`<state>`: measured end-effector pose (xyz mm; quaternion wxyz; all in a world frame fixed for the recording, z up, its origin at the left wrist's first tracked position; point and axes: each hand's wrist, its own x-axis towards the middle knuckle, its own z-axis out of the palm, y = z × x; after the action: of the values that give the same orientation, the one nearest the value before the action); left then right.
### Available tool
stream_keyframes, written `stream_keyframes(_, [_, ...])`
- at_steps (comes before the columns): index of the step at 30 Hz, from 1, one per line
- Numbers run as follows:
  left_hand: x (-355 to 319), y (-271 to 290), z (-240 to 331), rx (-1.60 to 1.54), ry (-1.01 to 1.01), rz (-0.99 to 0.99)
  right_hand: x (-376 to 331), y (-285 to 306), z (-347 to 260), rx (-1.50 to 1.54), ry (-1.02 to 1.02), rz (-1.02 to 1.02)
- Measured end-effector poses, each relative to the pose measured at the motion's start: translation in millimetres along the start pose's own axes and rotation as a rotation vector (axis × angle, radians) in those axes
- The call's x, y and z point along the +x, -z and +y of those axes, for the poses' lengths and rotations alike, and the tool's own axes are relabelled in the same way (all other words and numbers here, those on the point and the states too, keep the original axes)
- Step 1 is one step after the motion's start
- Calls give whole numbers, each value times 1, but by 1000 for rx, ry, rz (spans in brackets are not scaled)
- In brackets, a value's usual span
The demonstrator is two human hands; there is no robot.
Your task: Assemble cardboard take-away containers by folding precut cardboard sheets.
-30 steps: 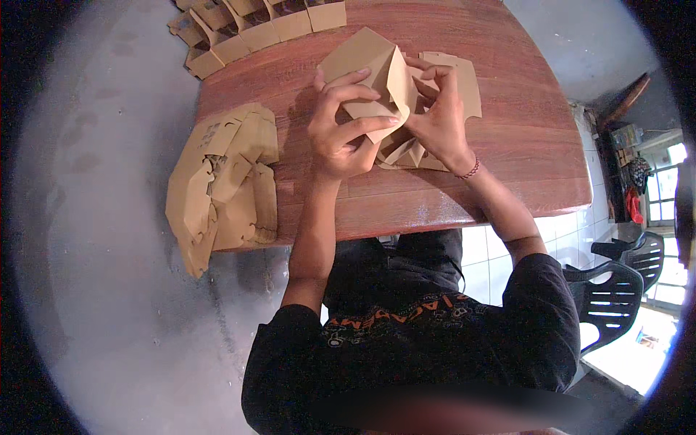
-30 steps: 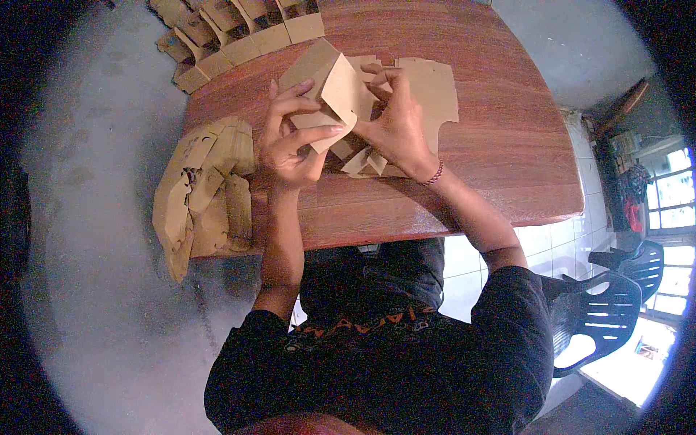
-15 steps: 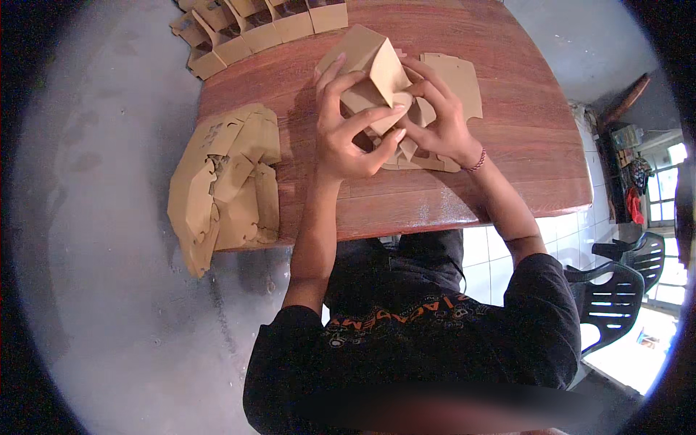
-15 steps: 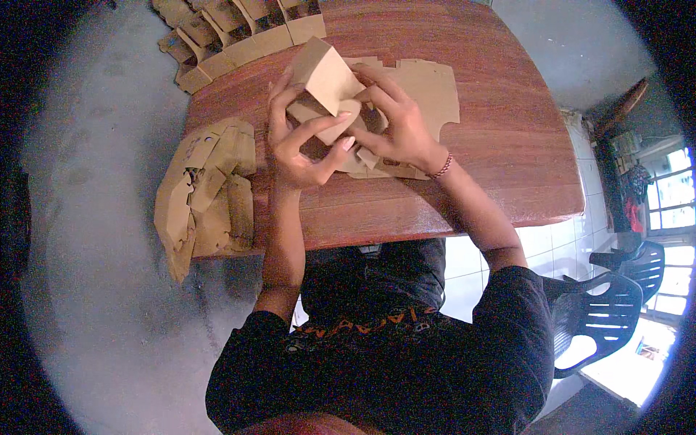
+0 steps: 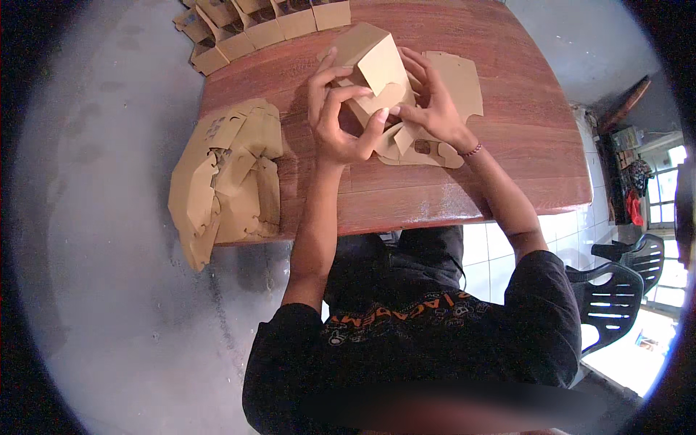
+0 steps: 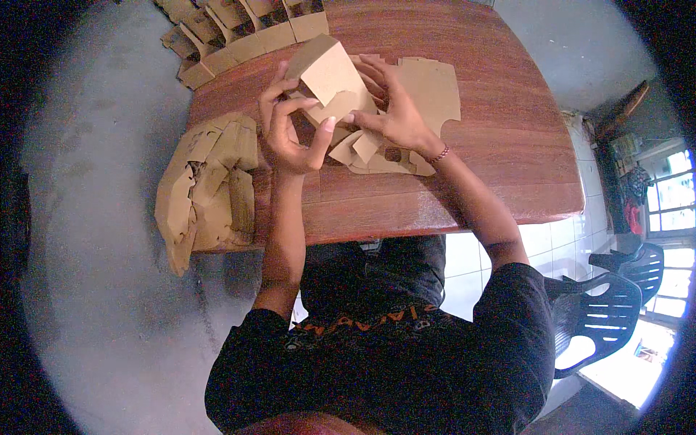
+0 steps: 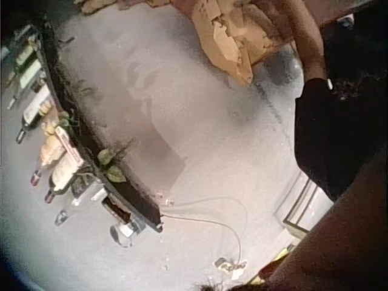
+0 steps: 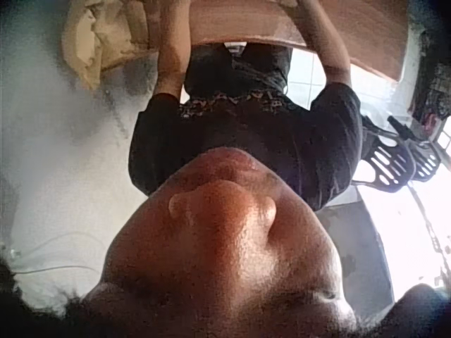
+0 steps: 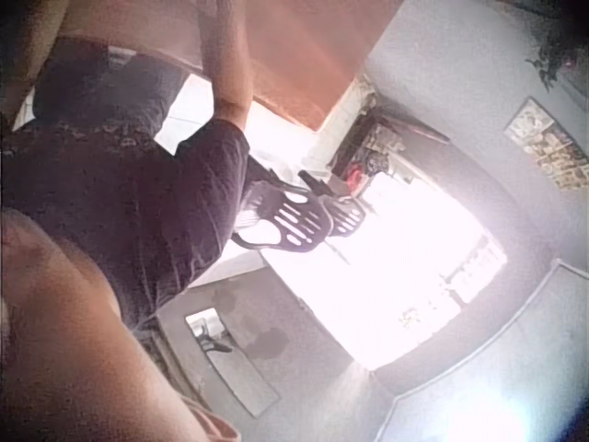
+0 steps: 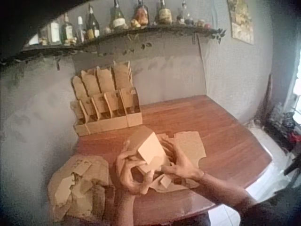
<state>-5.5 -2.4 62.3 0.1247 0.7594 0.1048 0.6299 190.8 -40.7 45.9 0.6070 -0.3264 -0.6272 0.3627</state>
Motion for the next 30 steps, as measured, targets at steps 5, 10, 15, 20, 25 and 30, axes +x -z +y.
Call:
stream_keyframes(5, [-8, 4, -12, 13, 27, 38, 1, 1, -2, -39, -259, -10])
stream_keyframes(10, [-12, 9, -17, -162, 550, -135, 0, 5, 16, -34, -200, 43])
stream_keyframes(15, [-16, 27, -32, -104, 564, -528, 1, 10, 25, -93, -187, 67])
stream_keyframes(20, [-25, 50, -46, -137, 610, -694, 3, 8, 19, -2, -155, 61])
stream_keyframes(25, [-20, 38, -38, 91, 571, -703, -1, 11, 24, -106, -163, 62])
stream_keyframes(30, [-22, 34, -43, -71, 657, -524, -4, 3, 20, -150, -185, 42])
